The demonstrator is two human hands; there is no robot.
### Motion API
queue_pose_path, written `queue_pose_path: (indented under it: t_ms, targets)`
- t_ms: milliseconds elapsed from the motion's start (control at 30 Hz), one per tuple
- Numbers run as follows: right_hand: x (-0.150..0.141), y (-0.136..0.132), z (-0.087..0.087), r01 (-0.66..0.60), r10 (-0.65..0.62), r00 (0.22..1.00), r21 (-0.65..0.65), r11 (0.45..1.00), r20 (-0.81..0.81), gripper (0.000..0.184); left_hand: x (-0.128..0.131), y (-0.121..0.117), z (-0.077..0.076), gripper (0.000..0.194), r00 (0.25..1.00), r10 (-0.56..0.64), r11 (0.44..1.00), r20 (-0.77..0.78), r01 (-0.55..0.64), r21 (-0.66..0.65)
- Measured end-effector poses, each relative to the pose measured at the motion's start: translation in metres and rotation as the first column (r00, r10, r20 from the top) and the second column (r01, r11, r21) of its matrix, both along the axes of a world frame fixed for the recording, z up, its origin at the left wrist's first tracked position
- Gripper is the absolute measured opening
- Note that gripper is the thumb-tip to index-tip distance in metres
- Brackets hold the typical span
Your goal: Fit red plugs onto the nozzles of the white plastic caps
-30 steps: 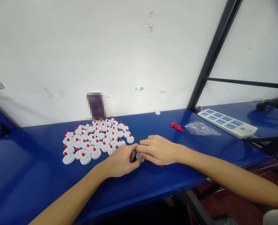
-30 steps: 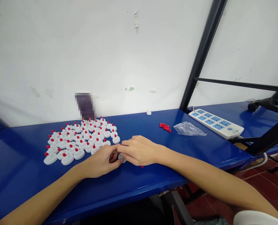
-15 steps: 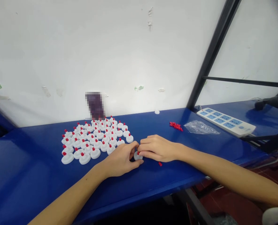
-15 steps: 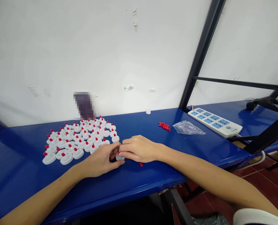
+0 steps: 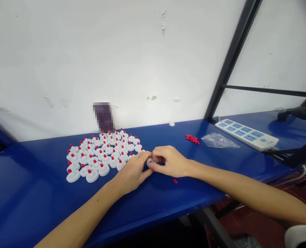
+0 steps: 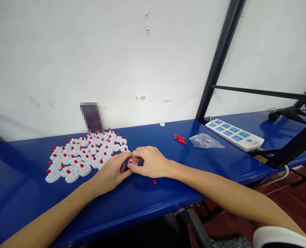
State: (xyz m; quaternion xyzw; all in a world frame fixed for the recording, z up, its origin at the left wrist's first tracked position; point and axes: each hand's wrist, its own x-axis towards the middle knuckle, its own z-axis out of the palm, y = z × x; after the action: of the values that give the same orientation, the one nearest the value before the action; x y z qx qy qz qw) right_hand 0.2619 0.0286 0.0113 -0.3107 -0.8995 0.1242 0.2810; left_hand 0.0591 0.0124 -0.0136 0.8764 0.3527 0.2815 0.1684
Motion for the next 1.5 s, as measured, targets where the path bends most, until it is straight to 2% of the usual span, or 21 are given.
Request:
queue_pose_path:
  t_ms: [100,200,300,400,500,567,633,733,867,1000,1100,1167,1233,1300,1500]
  targets:
    - [0.004,0.004,0.002,0.03,-0.029,0.999,-0.057,0.998,0.015,0.03,0.0,0.001,-0.004,0.014,0.998,0.05,0.994,0.025,-0.053,0.1]
    - [0.009,0.009,0.002,-0.058,0.065,0.995,-0.09,0.994,0.076,0.03,-0.001,0.002,-0.006,0.012,0.999,0.039,0.987,0.014,-0.041,0.154]
    - [0.013,0.014,0.001,-0.142,0.154,0.98,-0.102,0.985,0.123,0.031,-0.001,0.001,-0.005,0.018,0.999,0.021,0.988,0.024,-0.025,0.155]
    - [0.015,0.017,-0.001,-0.132,0.141,0.98,-0.065,0.989,0.142,0.029,0.0,-0.001,-0.001,0.025,0.998,0.022,0.984,0.057,-0.032,0.176]
    - [0.015,0.02,-0.002,-0.114,0.114,0.987,-0.005,0.993,0.114,0.029,0.001,-0.003,0.002,0.031,0.997,0.018,0.965,0.074,-0.036,0.259]
    - [0.013,0.02,-0.004,-0.104,0.105,0.992,-0.016,0.994,0.064,0.033,0.001,-0.003,0.004,0.031,0.995,0.011,0.949,0.102,-0.043,0.313]
    - [0.01,0.019,-0.006,-0.092,0.093,0.996,-0.101,0.991,-0.001,0.032,0.001,-0.002,0.003,0.029,0.99,-0.008,0.937,0.138,-0.04,0.346]
    - [0.007,0.017,-0.01,-0.075,0.058,0.996,-0.284,0.956,-0.068,0.021,0.0,0.002,0.0,0.021,0.991,-0.06,0.924,0.12,0.01,0.383]
    - [0.006,0.015,-0.009,-0.033,0.011,0.999,-0.451,0.892,-0.052,0.019,-0.004,0.004,-0.004,0.018,0.997,-0.065,0.912,0.038,0.044,0.408]
    - [0.007,0.016,0.003,-0.079,0.036,0.996,-0.559,0.825,-0.087,0.015,-0.006,0.005,-0.003,0.019,0.998,-0.066,0.914,0.005,0.058,0.401]
    - [0.008,0.017,0.01,-0.082,0.037,0.996,-0.595,0.799,-0.087,0.03,-0.004,0.004,0.0,0.021,0.997,-0.069,0.917,-0.019,0.071,0.392]
    - [0.008,0.017,0.01,-0.035,0.012,0.999,-0.547,0.836,-0.044,0.04,-0.003,0.002,0.002,0.022,0.996,-0.08,0.915,-0.043,0.09,0.394]
    - [0.007,0.015,0.008,0.033,-0.019,0.999,-0.402,0.915,0.04,0.041,-0.001,0.001,0.004,0.023,0.993,-0.09,0.91,-0.077,0.113,0.399]
    - [0.006,0.012,0.005,0.058,-0.029,0.993,-0.257,0.965,0.118,0.038,-0.001,-0.001,0.005,0.025,0.989,-0.098,0.902,-0.113,0.136,0.41]
    - [0.006,0.009,-0.003,0.056,-0.017,0.981,-0.2,0.978,0.191,0.032,0.0,0.0,0.006,0.025,0.985,-0.111,0.874,-0.131,0.16,0.46]
